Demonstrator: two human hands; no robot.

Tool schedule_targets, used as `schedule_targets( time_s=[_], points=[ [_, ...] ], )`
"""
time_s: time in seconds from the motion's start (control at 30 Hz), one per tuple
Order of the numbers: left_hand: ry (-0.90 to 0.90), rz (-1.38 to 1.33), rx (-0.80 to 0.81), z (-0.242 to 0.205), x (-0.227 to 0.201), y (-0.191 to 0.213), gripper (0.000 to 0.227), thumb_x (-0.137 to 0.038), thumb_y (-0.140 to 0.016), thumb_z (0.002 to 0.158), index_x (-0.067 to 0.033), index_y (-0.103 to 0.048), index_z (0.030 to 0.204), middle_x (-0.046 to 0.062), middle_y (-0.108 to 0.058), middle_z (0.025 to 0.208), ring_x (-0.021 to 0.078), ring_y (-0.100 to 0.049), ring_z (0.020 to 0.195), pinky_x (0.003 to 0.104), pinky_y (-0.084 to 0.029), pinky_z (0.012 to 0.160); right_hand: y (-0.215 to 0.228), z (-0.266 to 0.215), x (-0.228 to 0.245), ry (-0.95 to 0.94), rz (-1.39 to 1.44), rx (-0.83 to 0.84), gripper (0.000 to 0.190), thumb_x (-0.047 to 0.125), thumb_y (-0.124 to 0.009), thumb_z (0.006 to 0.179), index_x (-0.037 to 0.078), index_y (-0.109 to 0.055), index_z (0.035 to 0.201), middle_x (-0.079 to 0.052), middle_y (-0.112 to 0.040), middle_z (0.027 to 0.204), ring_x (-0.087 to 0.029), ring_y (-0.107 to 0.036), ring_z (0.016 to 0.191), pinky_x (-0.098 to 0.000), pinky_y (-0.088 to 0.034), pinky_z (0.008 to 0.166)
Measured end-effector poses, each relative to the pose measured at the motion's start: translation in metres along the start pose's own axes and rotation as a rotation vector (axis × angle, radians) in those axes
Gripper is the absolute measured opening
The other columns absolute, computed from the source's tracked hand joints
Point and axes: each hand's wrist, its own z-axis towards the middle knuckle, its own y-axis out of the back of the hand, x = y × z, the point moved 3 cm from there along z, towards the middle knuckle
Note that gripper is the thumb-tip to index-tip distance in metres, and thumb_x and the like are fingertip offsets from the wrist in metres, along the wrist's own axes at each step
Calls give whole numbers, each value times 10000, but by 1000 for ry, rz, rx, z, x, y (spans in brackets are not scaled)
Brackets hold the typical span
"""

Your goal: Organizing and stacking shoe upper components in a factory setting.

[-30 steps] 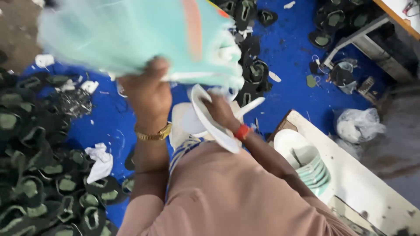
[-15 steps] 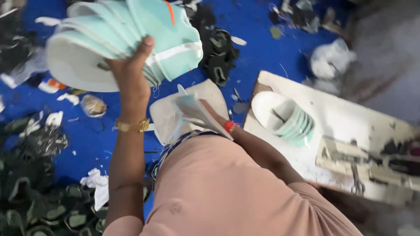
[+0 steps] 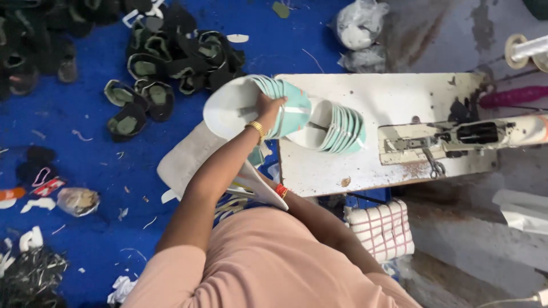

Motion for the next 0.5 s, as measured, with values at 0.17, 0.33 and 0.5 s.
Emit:
schedule_targets(
  time_s=[0.17, 0.33, 0.5],
  points=[
    [46, 251, 107, 7, 44, -69, 550, -122, -837, 784, 81, -623, 1249, 237, -739, 1207, 324, -740, 1094, 362, -582, 925, 19, -39, -11, 213, -334, -59, 606, 222, -717, 964, 99, -447, 1492, -149, -424, 1572, -341, -372, 1488, -457, -324, 1216],
    [81, 213, 250, 15, 103, -125, 806, -60, -785, 831, 67, -301, 1462, 271, -470, 1433, 372, -488, 1300, 396, -418, 1075, -9, -62, -157, -1, -21, -61, 680, 268, -700, 966, 13, -392, 1516, -179, -385, 1564, -326, -328, 1443, -461, -294, 1171],
    [56, 96, 578, 10, 115, -131, 876, 5, -731, 828, -12, -205, 1527, 165, -321, 1579, 302, -324, 1459, 365, -324, 1198, -9, -45, -159, -307, 158, -25, 559, 297, -684, 1014, 10, -538, 1471, -168, -539, 1541, -245, -465, 1412, -400, -391, 1169]
  ],
)
